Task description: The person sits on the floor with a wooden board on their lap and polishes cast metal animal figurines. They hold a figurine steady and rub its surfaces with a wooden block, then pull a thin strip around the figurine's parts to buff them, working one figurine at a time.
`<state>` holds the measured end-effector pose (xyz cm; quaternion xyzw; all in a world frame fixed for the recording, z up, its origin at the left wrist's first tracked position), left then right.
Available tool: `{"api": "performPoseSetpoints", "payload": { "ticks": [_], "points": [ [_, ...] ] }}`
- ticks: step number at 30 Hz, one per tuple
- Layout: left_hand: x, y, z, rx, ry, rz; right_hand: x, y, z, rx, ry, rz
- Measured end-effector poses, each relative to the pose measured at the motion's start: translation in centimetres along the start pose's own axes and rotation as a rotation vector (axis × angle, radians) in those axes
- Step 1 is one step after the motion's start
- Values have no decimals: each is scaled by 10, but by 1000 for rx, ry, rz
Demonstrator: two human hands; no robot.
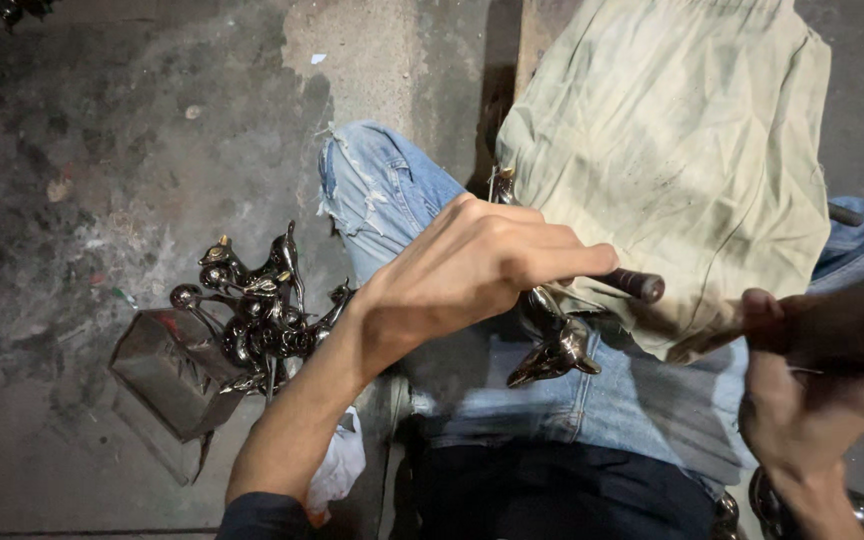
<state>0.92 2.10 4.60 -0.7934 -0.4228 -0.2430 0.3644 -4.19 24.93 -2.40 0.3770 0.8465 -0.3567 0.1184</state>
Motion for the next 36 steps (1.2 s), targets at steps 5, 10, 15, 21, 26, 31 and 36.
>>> {"api": "performPoseSetpoints", "payload": {
  "ticks": [5,10,15,21,26,31,36],
  "points": [
    [8,4,-2,19,-79,63,-21,-1,0,41,293,-165],
    [15,15,-14,154,50,188,9,13,-1,101,19,155],
    [6,16,-5,186,-119,194,47,37,4,99,-179,348],
    [-7,11,8,111,-131,115,49,33,3,18,-158,351],
    [-8,11,9,111,-145,127,32,22,3,66,-308,299],
    [-10,11,10,97,-112,145,31,26,9,98,-330,289],
    [-7,10,10,87,-169,143,32,25,10,99,-95,215]
  ]
}}
Point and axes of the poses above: each hand's wrist, its own y-axis away from the middle knuckle, its own z-axis out of the palm, x = y × z, the point moved 9 cm from there along -y, towards the middle knuckle, and after that the axes turned 12 degrees about y, right-handed, at the moved point
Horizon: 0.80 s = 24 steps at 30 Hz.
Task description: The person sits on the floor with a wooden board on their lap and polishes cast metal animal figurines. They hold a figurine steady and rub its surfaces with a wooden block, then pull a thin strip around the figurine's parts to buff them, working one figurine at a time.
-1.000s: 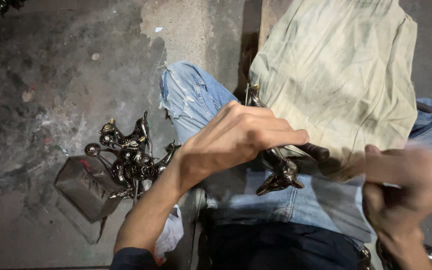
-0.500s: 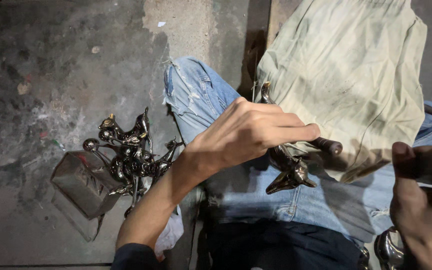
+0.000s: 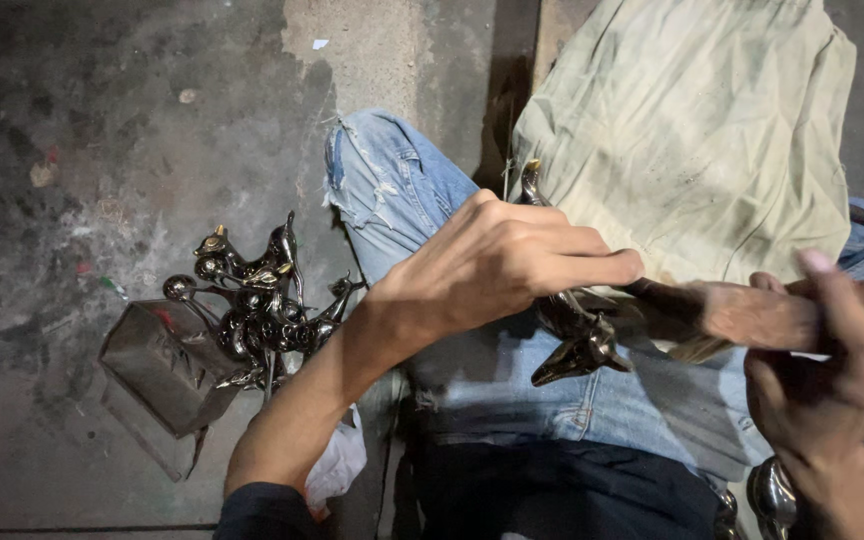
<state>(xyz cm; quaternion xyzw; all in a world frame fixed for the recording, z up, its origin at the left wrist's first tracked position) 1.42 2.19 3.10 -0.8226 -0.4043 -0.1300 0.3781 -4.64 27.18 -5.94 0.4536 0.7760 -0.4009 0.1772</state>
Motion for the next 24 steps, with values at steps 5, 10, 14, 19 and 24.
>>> {"api": "performPoseSetpoints", "payload": {
  "ticks": [5,10,14,19,24],
  "points": [
    [3,-2,-2,-22,-5,-20,11,7,1,55,-47,38],
    [1,-2,-2,-25,8,-13,10,7,1,23,15,-178],
    [-1,-1,1,-31,19,6,14,1,-1,1,15,-248],
    [0,2,1,-45,34,16,10,-2,-1,-10,45,-267],
    [-3,8,1,-27,3,31,6,-10,-2,-33,66,-278]
  ]
}}
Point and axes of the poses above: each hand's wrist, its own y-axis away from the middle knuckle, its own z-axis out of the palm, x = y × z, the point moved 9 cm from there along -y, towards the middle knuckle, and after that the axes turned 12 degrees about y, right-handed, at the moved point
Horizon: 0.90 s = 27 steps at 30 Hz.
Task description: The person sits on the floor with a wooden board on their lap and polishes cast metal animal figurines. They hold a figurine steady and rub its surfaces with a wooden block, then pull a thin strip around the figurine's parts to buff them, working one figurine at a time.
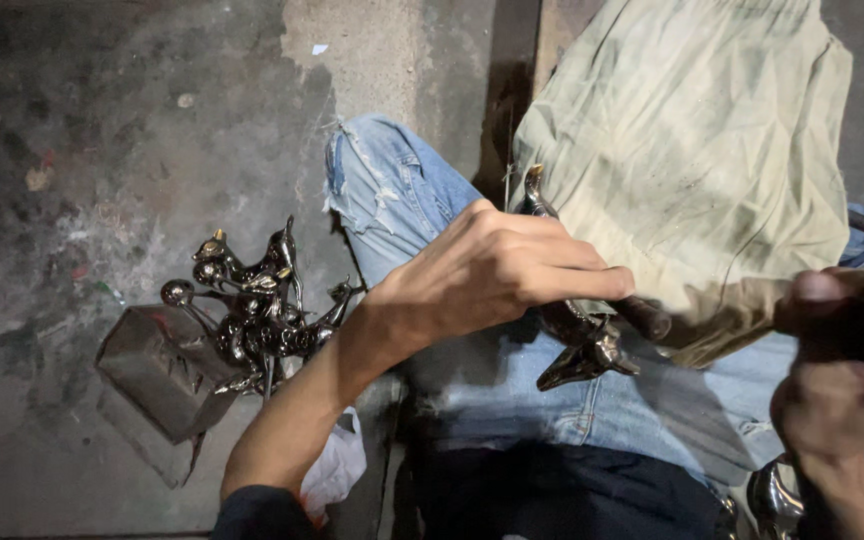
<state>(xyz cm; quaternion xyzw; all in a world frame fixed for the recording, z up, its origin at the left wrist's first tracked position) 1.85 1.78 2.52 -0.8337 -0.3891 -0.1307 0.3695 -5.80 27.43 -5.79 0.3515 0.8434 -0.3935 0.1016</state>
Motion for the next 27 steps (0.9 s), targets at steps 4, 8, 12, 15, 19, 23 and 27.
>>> {"api": "performPoseSetpoints", "payload": {
  "ticks": [4,8,12,15,19,23,27],
  "points": [
    [-4,6,7,40,25,21,-6,-8,-3,-28,27,11],
    [-8,16,9,77,49,2,-13,-9,-9,-88,100,10],
    [-7,26,-4,245,144,-38,-2,-3,-7,-205,227,-42],
    [-18,41,-32,531,404,-143,34,2,1,-260,220,147],
    [-27,51,-36,730,704,-286,63,6,10,-373,226,389],
    [-12,43,-24,590,347,-316,55,-10,13,-344,97,470],
    [-17,41,-14,526,149,-328,51,-23,21,-394,83,547]
  ]
}}
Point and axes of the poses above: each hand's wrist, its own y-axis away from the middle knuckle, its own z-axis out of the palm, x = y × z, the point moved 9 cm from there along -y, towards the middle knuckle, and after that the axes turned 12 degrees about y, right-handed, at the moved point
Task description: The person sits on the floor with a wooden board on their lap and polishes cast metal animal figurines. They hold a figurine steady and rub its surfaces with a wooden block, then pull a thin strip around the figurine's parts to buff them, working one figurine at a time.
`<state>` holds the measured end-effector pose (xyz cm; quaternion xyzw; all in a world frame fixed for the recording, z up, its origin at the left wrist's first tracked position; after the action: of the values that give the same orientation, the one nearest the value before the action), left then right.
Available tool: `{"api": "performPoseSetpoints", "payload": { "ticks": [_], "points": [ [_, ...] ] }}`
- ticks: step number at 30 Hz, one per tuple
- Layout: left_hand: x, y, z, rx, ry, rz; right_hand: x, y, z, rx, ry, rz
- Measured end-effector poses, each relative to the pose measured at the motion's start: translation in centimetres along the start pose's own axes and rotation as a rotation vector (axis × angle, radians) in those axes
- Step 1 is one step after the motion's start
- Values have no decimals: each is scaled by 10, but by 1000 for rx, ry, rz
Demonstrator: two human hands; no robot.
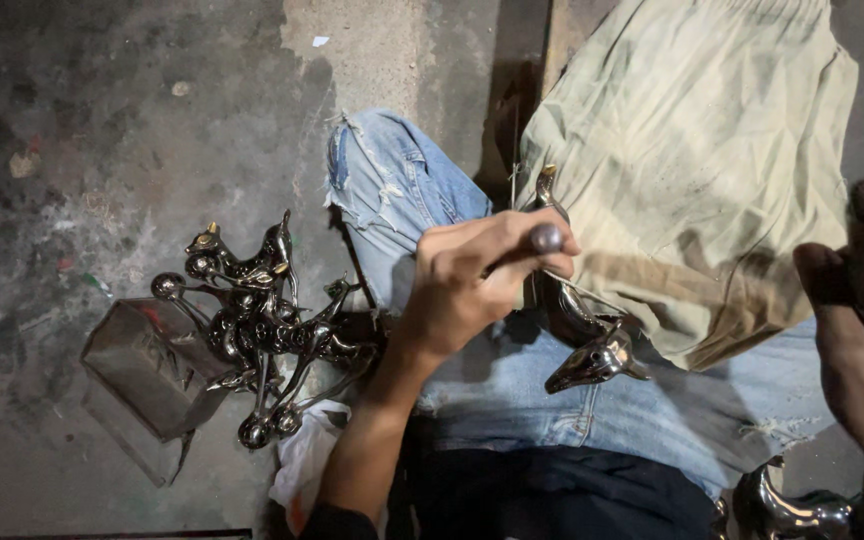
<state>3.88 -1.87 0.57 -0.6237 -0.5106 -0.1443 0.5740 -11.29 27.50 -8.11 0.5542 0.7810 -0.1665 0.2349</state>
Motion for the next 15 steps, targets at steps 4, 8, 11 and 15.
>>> {"api": "performPoseSetpoints", "payload": {
  "ticks": [4,8,11,15],
  "points": [
    [4,7,1,2,53,131,-4,-10,6,-36,-117,-31],
    [-2,6,5,-1,34,120,-22,-14,1,-47,-82,-271],
    [-3,7,5,1,21,107,-29,-21,-4,-82,10,-270],
    [-5,10,4,2,36,108,-41,-33,-3,-174,-11,-80]
  ]
}}
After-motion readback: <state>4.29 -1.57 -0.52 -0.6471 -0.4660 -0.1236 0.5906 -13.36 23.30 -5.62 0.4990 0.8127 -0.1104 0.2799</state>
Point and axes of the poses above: each hand's wrist, its own y-axis away from the middle knuckle, its own z-axis out of the palm, x = y × z, the point moved 9 cm from there along -y, towards the middle knuckle, and after that the axes turned 12 degrees about y, right-handed, at the moved point
